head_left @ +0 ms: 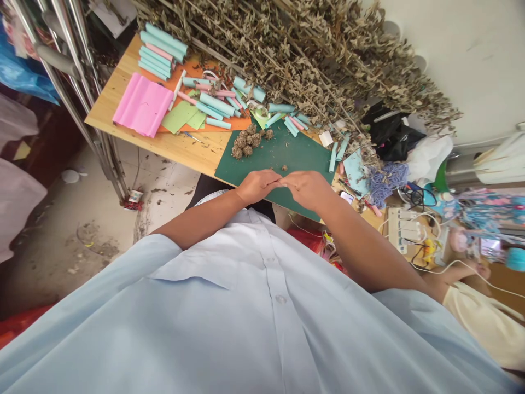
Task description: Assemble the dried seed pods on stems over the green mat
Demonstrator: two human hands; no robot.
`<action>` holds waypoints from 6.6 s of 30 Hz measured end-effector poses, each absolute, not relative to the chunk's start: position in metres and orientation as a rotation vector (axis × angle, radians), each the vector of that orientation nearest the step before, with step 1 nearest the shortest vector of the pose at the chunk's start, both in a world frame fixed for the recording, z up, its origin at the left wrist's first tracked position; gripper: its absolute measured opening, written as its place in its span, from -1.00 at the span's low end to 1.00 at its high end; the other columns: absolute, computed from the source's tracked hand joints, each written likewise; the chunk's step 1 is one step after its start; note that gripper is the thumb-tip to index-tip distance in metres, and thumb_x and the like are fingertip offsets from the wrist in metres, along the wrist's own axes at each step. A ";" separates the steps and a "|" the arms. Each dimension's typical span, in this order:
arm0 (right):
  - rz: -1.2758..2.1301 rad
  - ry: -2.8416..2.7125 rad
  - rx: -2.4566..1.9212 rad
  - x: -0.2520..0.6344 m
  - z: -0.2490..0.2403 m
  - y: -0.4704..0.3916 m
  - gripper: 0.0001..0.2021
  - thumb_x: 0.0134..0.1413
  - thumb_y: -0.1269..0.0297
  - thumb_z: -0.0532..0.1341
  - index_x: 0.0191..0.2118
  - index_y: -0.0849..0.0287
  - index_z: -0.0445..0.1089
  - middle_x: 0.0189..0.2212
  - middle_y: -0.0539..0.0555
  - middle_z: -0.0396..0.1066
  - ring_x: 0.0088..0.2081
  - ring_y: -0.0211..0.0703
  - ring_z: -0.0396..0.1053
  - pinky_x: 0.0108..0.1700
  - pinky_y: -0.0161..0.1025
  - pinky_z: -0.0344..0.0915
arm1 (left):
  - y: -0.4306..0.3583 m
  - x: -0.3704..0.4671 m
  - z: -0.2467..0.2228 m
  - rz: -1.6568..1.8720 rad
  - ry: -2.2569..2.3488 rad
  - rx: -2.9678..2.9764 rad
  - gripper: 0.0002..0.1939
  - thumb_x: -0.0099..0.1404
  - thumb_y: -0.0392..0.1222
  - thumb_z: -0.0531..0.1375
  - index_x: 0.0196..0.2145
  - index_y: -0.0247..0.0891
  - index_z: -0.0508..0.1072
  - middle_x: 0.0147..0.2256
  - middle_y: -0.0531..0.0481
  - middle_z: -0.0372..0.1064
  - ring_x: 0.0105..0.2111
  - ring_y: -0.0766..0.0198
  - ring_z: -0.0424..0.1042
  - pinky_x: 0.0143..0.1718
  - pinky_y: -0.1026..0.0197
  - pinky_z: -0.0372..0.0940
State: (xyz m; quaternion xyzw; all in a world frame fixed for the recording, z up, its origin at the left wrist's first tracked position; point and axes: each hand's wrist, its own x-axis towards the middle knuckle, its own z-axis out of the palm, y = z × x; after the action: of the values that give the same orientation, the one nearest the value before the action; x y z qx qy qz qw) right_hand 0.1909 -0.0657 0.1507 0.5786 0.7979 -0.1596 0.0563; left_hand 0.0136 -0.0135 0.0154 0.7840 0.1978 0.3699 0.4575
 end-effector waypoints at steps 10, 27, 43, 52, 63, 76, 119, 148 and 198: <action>-0.411 2.466 1.782 0.197 0.144 -0.075 -0.62 0.40 0.33 0.08 0.05 0.07 0.64 -0.04 0.11 0.66 -0.07 -0.01 0.59 -0.04 -0.13 0.43 | -0.011 0.015 0.012 0.905 0.527 1.973 -0.56 0.56 0.15 0.11 -0.10 -0.21 0.65 -0.17 -0.12 0.62 -0.15 0.19 0.58 -0.07 0.20 0.40; -0.464 2.585 1.970 0.199 0.128 -0.094 -0.63 0.45 0.20 0.08 0.11 0.09 0.61 0.07 0.17 0.61 0.06 -0.01 0.56 0.10 -0.09 0.46 | -0.008 0.015 0.010 0.872 0.504 2.036 -0.63 0.58 0.01 0.08 -0.11 -0.21 0.64 -0.16 -0.13 0.60 -0.11 0.18 0.56 -0.02 0.18 0.39; -0.492 2.562 2.259 0.196 0.131 -0.097 -0.69 0.41 0.20 0.15 0.02 0.05 0.65 -0.03 0.11 0.66 -0.01 -0.03 0.59 0.06 -0.11 0.47 | -0.009 0.014 0.014 0.889 0.509 2.030 -0.67 0.55 0.01 0.15 -0.18 -0.24 0.62 -0.23 -0.10 0.57 -0.18 0.19 0.53 -0.10 0.21 0.34; -0.813 2.504 2.564 0.192 0.099 -0.107 -0.74 0.30 0.18 0.24 -0.05 0.05 0.66 -0.05 0.13 0.66 0.00 0.04 0.59 0.17 0.02 0.46 | -0.009 0.014 0.017 0.818 0.594 2.003 -0.80 0.48 -0.09 0.23 -0.22 -0.23 0.61 -0.24 -0.06 0.56 -0.19 0.21 0.50 -0.09 0.22 0.32; -1.024 2.129 3.014 0.175 0.090 -0.102 -0.71 0.14 0.03 0.37 -0.12 0.08 0.66 -0.21 0.09 0.68 -0.20 0.02 0.60 -0.01 0.00 0.53 | -0.010 0.016 0.014 0.821 0.665 1.983 -0.81 0.45 -0.10 0.25 -0.21 -0.25 0.59 -0.28 -0.03 0.55 -0.23 0.23 0.49 -0.14 0.22 0.30; -0.997 2.097 2.909 0.168 0.107 -0.087 -0.85 0.09 0.16 0.31 -0.35 0.09 0.57 -0.44 0.00 0.58 -0.37 -0.10 0.45 -0.18 -0.13 0.36 | -0.010 0.012 0.012 0.929 0.512 2.004 -0.58 0.56 0.12 0.11 -0.11 -0.24 0.62 -0.24 -0.14 0.57 -0.21 0.17 0.52 -0.13 0.17 0.35; -0.549 2.663 2.330 0.186 0.112 -0.112 -0.64 0.44 0.05 0.12 0.02 -0.01 0.65 -0.01 0.17 0.63 0.03 0.07 0.57 0.22 0.09 0.46 | -0.012 0.010 0.020 0.906 0.483 1.986 -0.70 0.53 -0.08 0.13 -0.25 -0.23 0.59 -0.26 -0.13 0.55 -0.18 0.17 0.52 -0.10 0.14 0.37; -0.579 2.565 1.840 0.190 0.138 -0.071 -0.67 0.37 0.27 0.08 -0.23 0.06 0.63 -0.17 0.11 0.63 -0.11 0.03 0.53 -0.06 -0.08 0.40 | -0.013 0.011 0.015 0.920 0.516 1.972 -0.66 0.55 0.03 0.15 -0.16 -0.25 0.60 -0.23 -0.15 0.57 -0.17 0.16 0.54 -0.08 0.16 0.38; -0.060 2.668 2.152 0.171 0.098 -0.117 -0.62 0.47 0.25 0.05 0.15 0.13 0.56 0.03 0.21 0.58 -0.02 0.03 0.55 0.00 -0.11 0.49 | -0.009 0.009 0.012 0.903 0.550 2.043 -0.76 0.52 -0.17 0.13 -0.16 -0.25 0.60 -0.24 -0.11 0.55 -0.19 0.19 0.51 -0.09 0.18 0.36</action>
State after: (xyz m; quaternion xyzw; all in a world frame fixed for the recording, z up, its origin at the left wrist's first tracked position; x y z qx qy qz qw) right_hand 0.1707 -0.1167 0.0978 0.6213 0.7703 -0.0172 -0.1429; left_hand 0.0095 -0.0090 0.0123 0.8106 0.2183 0.3585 0.4084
